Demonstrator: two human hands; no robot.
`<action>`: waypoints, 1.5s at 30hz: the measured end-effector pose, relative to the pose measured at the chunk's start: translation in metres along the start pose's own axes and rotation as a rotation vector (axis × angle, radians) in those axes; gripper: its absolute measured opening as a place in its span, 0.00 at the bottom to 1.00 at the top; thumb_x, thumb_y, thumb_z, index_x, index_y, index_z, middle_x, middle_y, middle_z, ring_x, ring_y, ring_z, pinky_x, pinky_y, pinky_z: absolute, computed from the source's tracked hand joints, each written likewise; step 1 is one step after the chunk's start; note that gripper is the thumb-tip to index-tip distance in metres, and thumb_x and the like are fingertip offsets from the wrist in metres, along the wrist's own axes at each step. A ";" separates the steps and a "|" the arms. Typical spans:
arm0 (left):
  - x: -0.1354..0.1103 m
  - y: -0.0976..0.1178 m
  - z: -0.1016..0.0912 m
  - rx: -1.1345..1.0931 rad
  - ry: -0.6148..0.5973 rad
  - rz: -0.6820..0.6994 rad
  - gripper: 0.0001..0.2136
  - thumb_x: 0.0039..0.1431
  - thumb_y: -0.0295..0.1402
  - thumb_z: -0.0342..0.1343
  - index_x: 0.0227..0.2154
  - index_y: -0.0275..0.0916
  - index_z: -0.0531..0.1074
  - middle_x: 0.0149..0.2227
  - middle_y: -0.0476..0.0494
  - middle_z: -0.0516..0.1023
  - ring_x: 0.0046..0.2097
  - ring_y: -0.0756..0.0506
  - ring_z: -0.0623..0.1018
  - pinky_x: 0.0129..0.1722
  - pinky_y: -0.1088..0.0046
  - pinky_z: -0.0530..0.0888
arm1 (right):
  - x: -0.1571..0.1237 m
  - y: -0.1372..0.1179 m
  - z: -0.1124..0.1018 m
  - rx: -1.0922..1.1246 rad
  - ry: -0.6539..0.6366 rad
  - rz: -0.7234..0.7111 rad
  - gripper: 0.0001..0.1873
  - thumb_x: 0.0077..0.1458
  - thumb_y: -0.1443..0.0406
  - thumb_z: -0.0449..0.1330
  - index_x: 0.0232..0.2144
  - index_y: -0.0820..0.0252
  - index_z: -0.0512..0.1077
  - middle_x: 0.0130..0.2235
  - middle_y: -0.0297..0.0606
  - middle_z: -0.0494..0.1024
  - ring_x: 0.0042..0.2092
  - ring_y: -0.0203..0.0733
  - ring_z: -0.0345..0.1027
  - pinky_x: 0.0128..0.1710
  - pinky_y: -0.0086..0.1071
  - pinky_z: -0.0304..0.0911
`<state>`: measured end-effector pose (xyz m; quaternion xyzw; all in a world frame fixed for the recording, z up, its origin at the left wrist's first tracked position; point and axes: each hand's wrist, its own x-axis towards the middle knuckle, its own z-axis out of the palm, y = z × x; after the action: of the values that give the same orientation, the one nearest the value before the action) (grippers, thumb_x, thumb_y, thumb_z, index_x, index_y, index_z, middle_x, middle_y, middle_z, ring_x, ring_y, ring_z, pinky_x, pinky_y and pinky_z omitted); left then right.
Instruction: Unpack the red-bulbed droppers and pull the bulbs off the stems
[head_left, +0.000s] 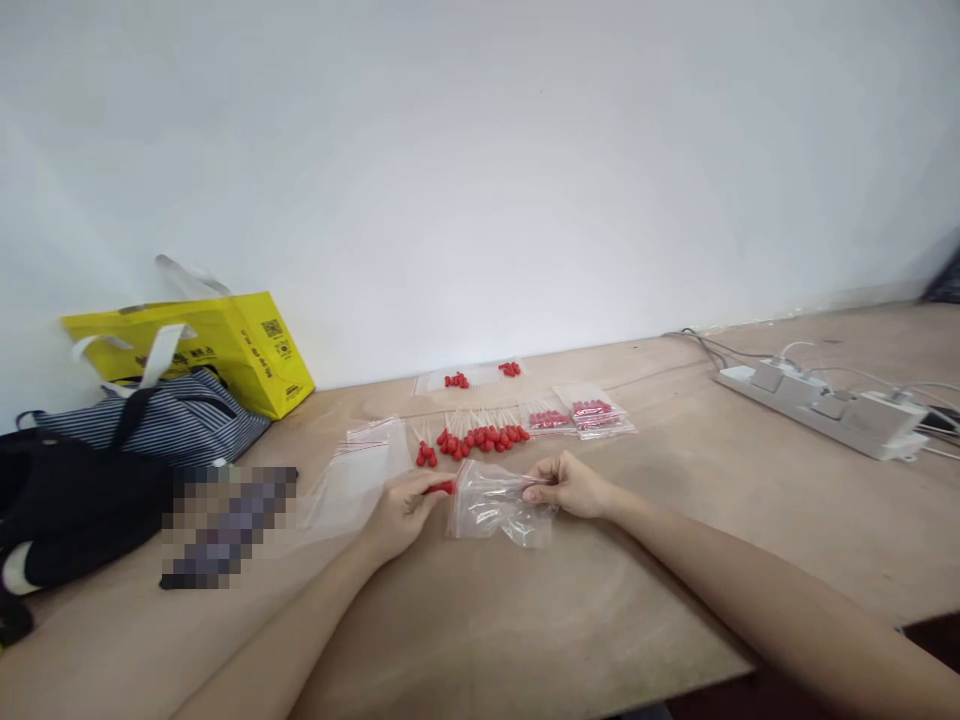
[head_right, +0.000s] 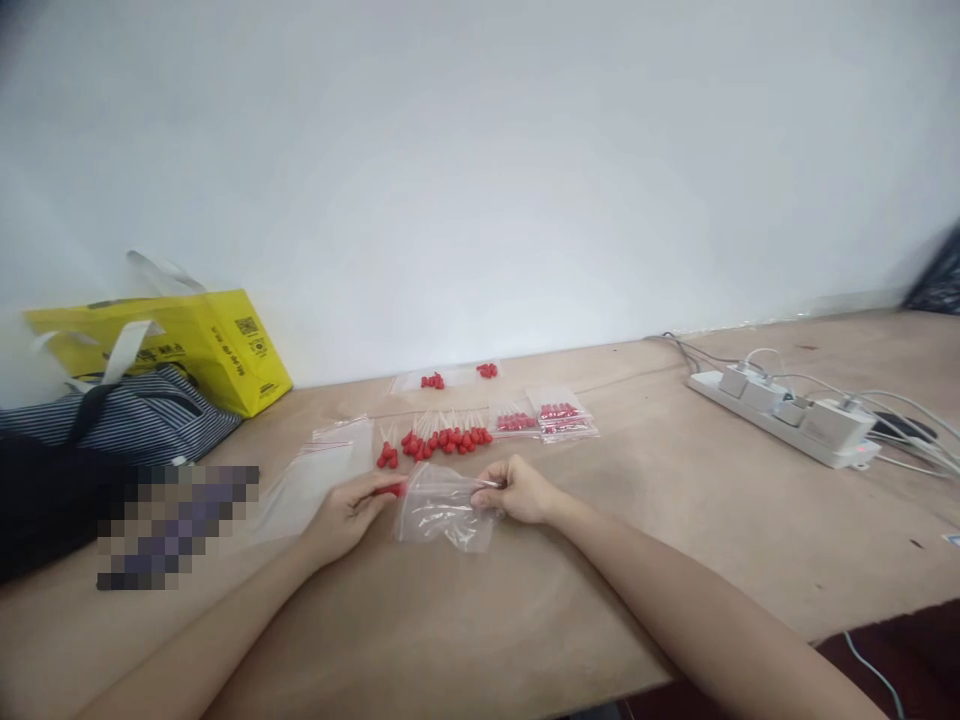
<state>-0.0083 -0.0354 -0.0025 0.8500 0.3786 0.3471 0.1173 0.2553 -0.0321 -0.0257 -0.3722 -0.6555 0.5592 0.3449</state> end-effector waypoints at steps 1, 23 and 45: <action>-0.002 -0.006 -0.006 -0.001 0.045 -0.059 0.10 0.53 0.33 0.47 0.35 0.40 0.72 0.34 0.46 0.77 0.36 0.47 0.75 0.38 0.71 0.71 | 0.000 0.001 -0.004 0.002 0.022 0.006 0.18 0.33 0.55 0.65 0.21 0.65 0.70 0.20 0.32 0.71 0.23 0.31 0.62 0.24 0.26 0.56; 0.064 -0.037 0.023 0.479 0.316 -0.512 0.04 0.44 0.33 0.50 0.20 0.39 0.66 0.22 0.47 0.72 0.31 0.43 0.73 0.33 0.70 0.67 | 0.002 0.007 -0.022 -0.009 -0.003 0.010 0.27 0.32 0.60 0.67 0.38 0.62 0.67 0.24 0.29 0.69 0.25 0.31 0.62 0.25 0.26 0.57; 0.070 -0.055 0.025 0.181 0.437 -0.522 0.10 0.54 0.32 0.43 0.36 0.35 0.66 0.40 0.39 0.71 0.43 0.45 0.71 0.44 0.68 0.67 | 0.001 0.009 -0.021 -0.008 -0.006 0.017 0.26 0.33 0.57 0.66 0.37 0.62 0.68 0.24 0.29 0.69 0.25 0.30 0.61 0.25 0.26 0.56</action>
<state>0.0106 0.0544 -0.0114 0.6371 0.6285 0.4441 0.0428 0.2738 -0.0200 -0.0318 -0.3776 -0.6556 0.5606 0.3368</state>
